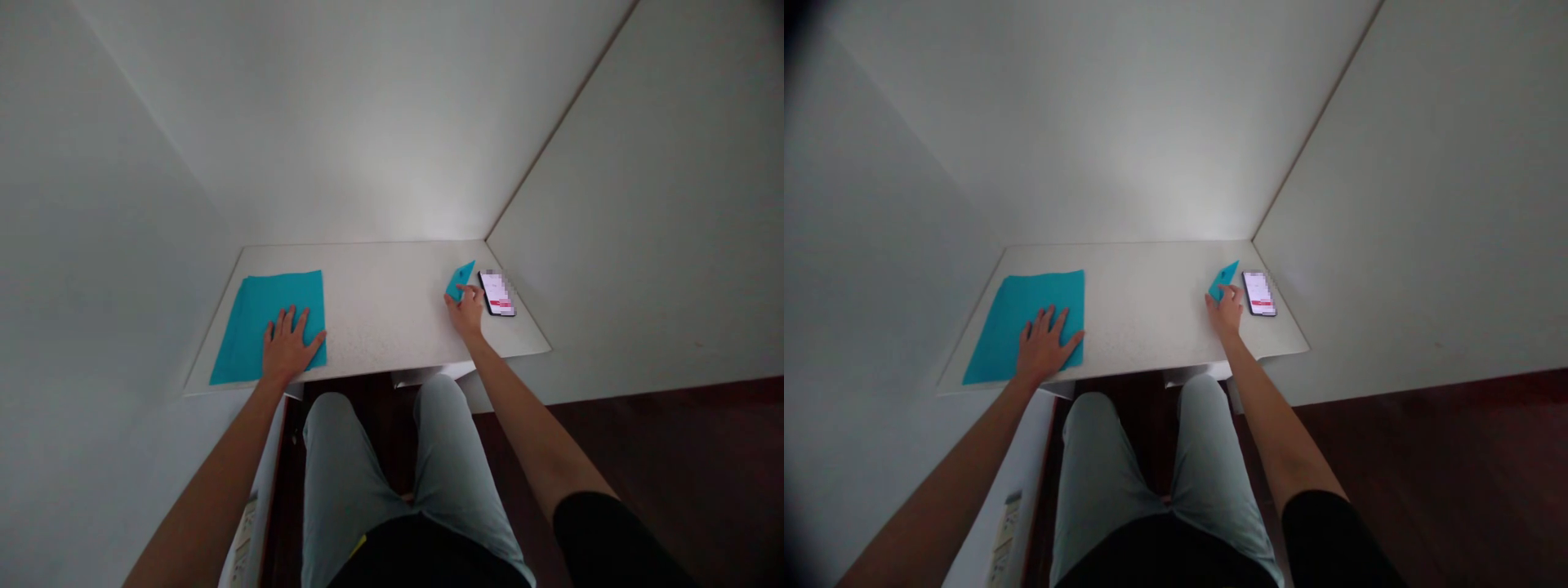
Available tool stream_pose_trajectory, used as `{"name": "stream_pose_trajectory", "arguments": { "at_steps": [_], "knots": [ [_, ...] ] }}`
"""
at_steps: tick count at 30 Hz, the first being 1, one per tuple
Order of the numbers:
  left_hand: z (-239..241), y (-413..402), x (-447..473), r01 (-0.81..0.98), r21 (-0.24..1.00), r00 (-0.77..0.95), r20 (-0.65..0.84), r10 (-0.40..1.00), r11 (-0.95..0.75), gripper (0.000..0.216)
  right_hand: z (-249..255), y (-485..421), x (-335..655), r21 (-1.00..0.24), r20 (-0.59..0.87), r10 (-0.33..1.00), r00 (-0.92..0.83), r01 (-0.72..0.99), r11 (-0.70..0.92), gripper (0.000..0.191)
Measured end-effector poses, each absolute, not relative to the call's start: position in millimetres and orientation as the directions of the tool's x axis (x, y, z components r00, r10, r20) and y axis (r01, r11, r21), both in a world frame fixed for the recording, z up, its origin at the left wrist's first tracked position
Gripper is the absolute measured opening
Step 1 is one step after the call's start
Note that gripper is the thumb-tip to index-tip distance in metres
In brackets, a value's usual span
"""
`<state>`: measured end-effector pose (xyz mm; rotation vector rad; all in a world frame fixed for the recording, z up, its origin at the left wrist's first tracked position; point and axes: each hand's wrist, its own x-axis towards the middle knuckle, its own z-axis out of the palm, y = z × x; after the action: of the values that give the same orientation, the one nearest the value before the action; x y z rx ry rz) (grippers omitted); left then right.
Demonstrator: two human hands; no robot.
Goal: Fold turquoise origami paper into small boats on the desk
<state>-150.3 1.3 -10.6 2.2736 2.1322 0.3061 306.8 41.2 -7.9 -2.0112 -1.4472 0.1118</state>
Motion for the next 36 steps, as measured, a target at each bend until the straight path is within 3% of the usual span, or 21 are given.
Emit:
{"name": "stream_pose_trajectory", "arguments": {
  "at_steps": [4, 11, 17, 24, 36],
  "knots": [
    [-2, -2, -147, 0.989, 0.134, 0.043, 0.129, 0.991, -0.061, 0.078, -21, 41, 311, -0.514, 0.27, 0.923, 0.274, 0.852, -0.102, 0.029],
    [1, -2, -147, 0.991, 0.121, 0.036, 0.114, 0.993, -0.05, 0.076, -29, 43, 313, -0.545, 0.377, 0.915, 0.142, 0.833, 0.095, 0.044],
    [3, 2, -150, 0.99, 0.134, 0.024, 0.088, 0.996, -0.036, 0.075, -28, 43, 308, -0.514, 0.385, 0.923, 0.004, 0.832, 0.211, 0.028],
    [4, 1, -150, 0.987, 0.155, 0.017, 0.097, 0.995, -0.031, 0.073, -25, 44, 306, -0.57, 0.43, 0.898, -0.091, 0.744, 0.348, 0.021],
    [8, -4, -148, 0.981, 0.194, -0.011, 0.205, 0.979, -0.03, 0.062, -23, 37, 302, -0.626, 0.413, 0.908, -0.065, 0.704, 0.335, 0.025]
  ]
}}
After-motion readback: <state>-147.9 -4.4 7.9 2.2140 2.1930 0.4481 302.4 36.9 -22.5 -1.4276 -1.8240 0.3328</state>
